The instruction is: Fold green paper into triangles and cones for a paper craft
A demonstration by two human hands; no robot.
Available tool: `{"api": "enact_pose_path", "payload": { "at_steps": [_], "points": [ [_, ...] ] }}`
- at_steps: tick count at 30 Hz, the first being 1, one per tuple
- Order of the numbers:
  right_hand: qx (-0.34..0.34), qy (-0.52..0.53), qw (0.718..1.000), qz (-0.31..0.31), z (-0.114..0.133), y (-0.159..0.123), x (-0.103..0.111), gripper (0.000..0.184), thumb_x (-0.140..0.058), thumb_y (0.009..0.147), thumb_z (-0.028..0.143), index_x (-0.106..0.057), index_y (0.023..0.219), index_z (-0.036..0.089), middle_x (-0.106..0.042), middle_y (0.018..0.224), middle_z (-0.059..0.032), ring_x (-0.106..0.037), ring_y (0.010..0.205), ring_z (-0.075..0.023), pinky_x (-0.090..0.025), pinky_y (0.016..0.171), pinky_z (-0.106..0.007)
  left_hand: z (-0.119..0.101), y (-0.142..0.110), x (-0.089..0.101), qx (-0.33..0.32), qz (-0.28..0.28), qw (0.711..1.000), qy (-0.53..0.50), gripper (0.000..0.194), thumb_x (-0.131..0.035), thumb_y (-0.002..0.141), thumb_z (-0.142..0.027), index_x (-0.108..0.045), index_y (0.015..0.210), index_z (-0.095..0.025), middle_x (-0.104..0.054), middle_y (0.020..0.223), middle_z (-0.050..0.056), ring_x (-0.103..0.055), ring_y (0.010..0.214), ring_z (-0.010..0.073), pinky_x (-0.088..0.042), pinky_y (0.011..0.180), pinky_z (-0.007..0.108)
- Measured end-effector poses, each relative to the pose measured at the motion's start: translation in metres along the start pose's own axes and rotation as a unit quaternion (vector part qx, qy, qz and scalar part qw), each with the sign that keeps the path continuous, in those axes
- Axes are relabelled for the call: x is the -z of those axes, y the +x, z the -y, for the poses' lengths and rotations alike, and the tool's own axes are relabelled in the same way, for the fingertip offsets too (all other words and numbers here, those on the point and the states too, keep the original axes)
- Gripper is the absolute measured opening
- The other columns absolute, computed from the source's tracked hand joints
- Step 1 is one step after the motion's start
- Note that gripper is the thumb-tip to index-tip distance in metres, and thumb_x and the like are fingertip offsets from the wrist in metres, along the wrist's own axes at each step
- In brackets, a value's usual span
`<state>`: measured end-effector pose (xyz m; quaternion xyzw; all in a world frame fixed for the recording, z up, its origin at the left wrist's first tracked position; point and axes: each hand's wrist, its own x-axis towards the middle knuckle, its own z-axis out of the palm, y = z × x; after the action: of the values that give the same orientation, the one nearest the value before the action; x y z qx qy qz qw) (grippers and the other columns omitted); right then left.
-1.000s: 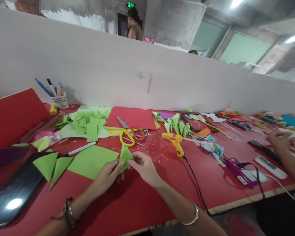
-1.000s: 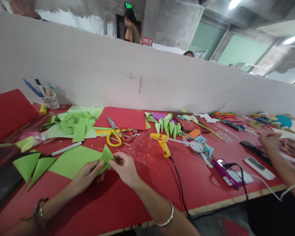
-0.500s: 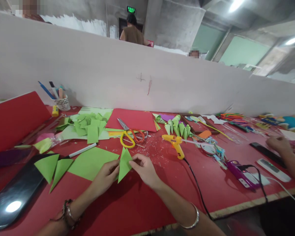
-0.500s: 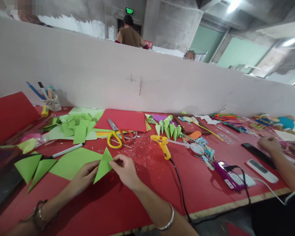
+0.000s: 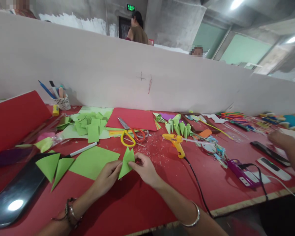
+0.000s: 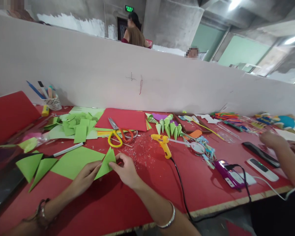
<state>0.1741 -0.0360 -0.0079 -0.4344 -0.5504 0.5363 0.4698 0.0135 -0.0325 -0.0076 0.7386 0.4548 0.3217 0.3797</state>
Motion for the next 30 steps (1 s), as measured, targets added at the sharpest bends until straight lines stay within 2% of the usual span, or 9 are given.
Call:
{"api": "enact_pose_path", "payload": {
  "at_steps": [4, 10, 14, 20, 25, 28, 30],
  "points": [
    [0.008, -0.008, 1.0, 0.008, 0.0, -0.002, -0.001, 0.013, -0.056, 0.073, 0.029, -0.051, 0.075, 0.017, -0.053, 0.069, 0.001, -0.051, 0.065, -0.0114, -0.042, 0.06, -0.023, -0.005, 0.0, 0.001, 0.008, 0.0, 1.0, 0.006, 0.039, -0.033, 0.082, -0.04, -0.051, 0.057, -0.017, -0.054, 0.054, -0.001, -0.048, 0.055, 0.0132, -0.042, 0.056, 0.022],
    [0.01, -0.029, 0.999, 0.008, -0.001, -0.005, -0.001, 0.011, -0.054, 0.074, 0.027, -0.049, 0.074, 0.018, -0.053, 0.067, 0.0019, -0.05, 0.059, -0.0098, -0.042, 0.055, -0.022, -0.013, -0.003, 0.001, 0.062, 0.04, 0.992, -0.099, 0.043, -0.031, 0.082, -0.044, -0.056, 0.059, -0.017, -0.059, 0.054, 0.001, -0.053, 0.052, 0.014, -0.045, 0.055, 0.023],
    [0.015, -0.036, 0.999, 0.009, 0.0, -0.004, -0.001, 0.012, -0.054, 0.075, 0.028, -0.048, 0.071, 0.018, -0.051, 0.063, 0.0033, -0.049, 0.054, -0.0084, -0.042, 0.053, -0.021, -0.014, -0.006, 0.001, 0.101, 0.013, 0.989, -0.105, 0.047, -0.033, 0.08, -0.051, -0.058, 0.06, -0.017, -0.06, 0.054, 0.001, -0.055, 0.054, 0.0152, -0.047, 0.058, 0.025],
    [0.018, -0.033, 0.999, 0.013, -0.001, -0.005, -0.001, 0.013, -0.053, 0.076, 0.029, -0.047, 0.072, 0.018, -0.05, 0.065, 0.0028, -0.048, 0.054, -0.0088, -0.042, 0.049, -0.021, -0.02, -0.009, 0.001, 0.086, 0.016, 0.991, -0.1, 0.053, -0.029, 0.084, -0.05, -0.057, 0.053, -0.018, -0.059, 0.051, 0.001, -0.054, 0.054, 0.0143, -0.046, 0.059, 0.023],
    [0.027, -0.051, 0.998, 0.013, 0.0, -0.005, 0.001, 0.013, -0.053, 0.077, 0.029, -0.047, 0.073, 0.018, -0.049, 0.065, 0.003, -0.047, 0.053, -0.0079, -0.041, 0.05, -0.021, -0.01, -0.007, 0.002, 0.036, -0.035, 0.999, 0.008, 0.051, -0.027, 0.084, -0.05, -0.056, 0.058, -0.017, -0.056, 0.054, 0.0, -0.048, 0.055, 0.014, -0.04, 0.052, 0.023],
    [0.026, -0.051, 0.998, 0.005, 0.001, -0.004, 0.003, 0.015, -0.053, 0.077, 0.031, -0.046, 0.072, 0.018, -0.048, 0.064, 0.0032, -0.046, 0.052, -0.0078, -0.04, 0.05, -0.021, -0.009, -0.004, 0.008, -0.001, 0.001, 0.993, 0.122, 0.05, -0.022, 0.087, -0.043, -0.054, 0.06, -0.016, -0.053, 0.055, 0.0, -0.047, 0.054, 0.0132, -0.036, 0.052, 0.023],
    [0.024, -0.052, 0.998, 0.003, 0.0, -0.004, 0.004, 0.017, -0.053, 0.077, 0.032, -0.046, 0.071, 0.018, -0.047, 0.063, 0.0033, -0.045, 0.052, -0.0078, -0.04, 0.049, -0.021, -0.013, -0.003, 0.016, -0.022, 0.032, 0.975, 0.22, 0.045, -0.025, 0.088, -0.039, -0.053, 0.062, -0.017, -0.053, 0.056, 0.0, -0.047, 0.054, 0.0131, -0.033, 0.053, 0.024]
  ]
}}
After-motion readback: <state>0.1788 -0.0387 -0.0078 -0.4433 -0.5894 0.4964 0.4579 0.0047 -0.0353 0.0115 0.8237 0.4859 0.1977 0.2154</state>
